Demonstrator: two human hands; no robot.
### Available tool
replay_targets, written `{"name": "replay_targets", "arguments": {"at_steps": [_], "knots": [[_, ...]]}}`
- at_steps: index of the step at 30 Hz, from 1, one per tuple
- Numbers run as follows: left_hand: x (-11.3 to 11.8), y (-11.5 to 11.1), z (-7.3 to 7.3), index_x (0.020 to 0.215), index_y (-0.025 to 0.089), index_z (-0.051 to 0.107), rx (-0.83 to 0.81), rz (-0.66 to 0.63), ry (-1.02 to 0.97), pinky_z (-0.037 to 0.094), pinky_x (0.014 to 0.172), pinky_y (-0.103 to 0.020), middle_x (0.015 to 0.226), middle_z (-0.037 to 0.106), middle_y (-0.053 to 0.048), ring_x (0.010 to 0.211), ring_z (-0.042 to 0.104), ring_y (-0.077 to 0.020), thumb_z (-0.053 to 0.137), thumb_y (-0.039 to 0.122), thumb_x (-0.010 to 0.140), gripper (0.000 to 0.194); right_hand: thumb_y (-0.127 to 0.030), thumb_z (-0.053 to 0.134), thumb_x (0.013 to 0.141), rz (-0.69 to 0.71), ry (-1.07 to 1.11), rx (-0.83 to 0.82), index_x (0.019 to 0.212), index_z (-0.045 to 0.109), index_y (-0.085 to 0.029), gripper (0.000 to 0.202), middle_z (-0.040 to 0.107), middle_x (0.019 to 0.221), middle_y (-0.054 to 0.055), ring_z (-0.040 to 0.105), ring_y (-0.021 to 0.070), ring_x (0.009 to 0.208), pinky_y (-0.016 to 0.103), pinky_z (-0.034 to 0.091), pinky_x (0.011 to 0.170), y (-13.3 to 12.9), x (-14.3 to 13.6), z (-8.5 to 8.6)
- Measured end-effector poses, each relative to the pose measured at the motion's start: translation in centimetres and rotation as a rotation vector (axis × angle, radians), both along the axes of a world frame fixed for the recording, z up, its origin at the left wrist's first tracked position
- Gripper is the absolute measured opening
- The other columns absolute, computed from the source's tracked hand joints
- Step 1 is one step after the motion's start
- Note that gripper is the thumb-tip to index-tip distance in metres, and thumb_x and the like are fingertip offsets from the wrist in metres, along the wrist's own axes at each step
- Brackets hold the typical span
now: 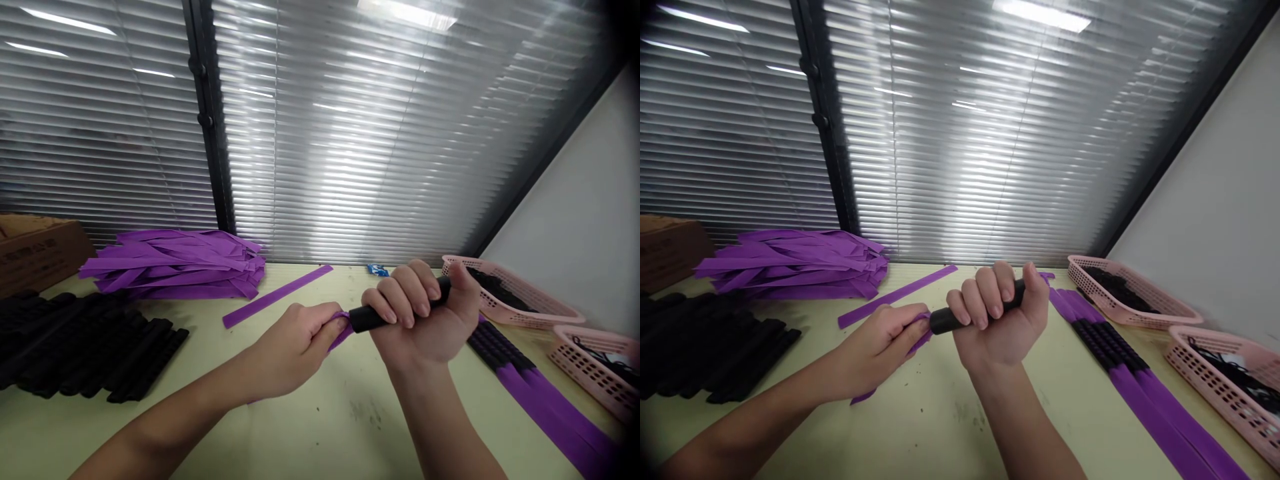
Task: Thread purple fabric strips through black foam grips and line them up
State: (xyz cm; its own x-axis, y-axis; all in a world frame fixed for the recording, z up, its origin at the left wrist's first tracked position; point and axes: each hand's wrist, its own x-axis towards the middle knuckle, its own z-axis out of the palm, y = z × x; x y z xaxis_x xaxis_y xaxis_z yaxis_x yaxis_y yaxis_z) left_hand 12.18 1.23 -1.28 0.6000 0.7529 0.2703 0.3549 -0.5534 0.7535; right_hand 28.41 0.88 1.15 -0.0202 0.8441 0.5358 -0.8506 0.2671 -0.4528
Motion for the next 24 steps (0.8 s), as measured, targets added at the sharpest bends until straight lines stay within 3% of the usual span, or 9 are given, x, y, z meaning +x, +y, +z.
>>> {"name": "replay_targets", "arguments": {"at_steps": [14, 17, 24], "knots": [[0.4, 0.3, -1.3, 0.073, 0.019, 0.048, 0.604, 0.226, 0.265, 0.02, 0.053, -0.028, 0.052, 0.041, 0.003, 0.047, 0.025, -0.0106, 0.034, 0.026, 0.095, 0.028, -0.034, 0.065, 0.072, -0.178, 0.084, -0.138, 0.052, 0.032, -0.02, 0.041, 0.027, 0.041, -0.01, 0.027, 0.0047, 0.032, 0.019, 0.033, 0.035, -0.2, -1.0, -0.2], [0.4, 0.3, -1.2, 0.07, 0.019, 0.046, 0.544, 0.209, 0.222, 0.019, 0.052, -0.028, 0.052, 0.04, 0.003, 0.047, 0.026, -0.0104, 0.036, 0.027, 0.094, 0.027, -0.034, 0.065, 0.072, -0.186, 0.088, -0.147, 0.052, 0.032, -0.019, 0.042, 0.028, 0.041, -0.01, 0.028, 0.0047, 0.032, 0.02, 0.033, 0.035, -0.2, -1.0, -0.2], [0.0, -0.3, 0.2, 0.063, 0.018, 0.036, 0.035, -0.003, -0.01, 0.022, 0.046, -0.023, 0.053, 0.038, 0.005, 0.047, 0.031, -0.0071, 0.034, 0.028, 0.096, 0.035, -0.037, 0.059, 0.08, -0.019, 0.013, 0.001, 0.054, 0.032, -0.02, 0.041, 0.031, 0.043, -0.009, 0.027, 0.005, 0.033, 0.019, 0.033, 0.037, 0.1, -0.4, -0.5]]}}
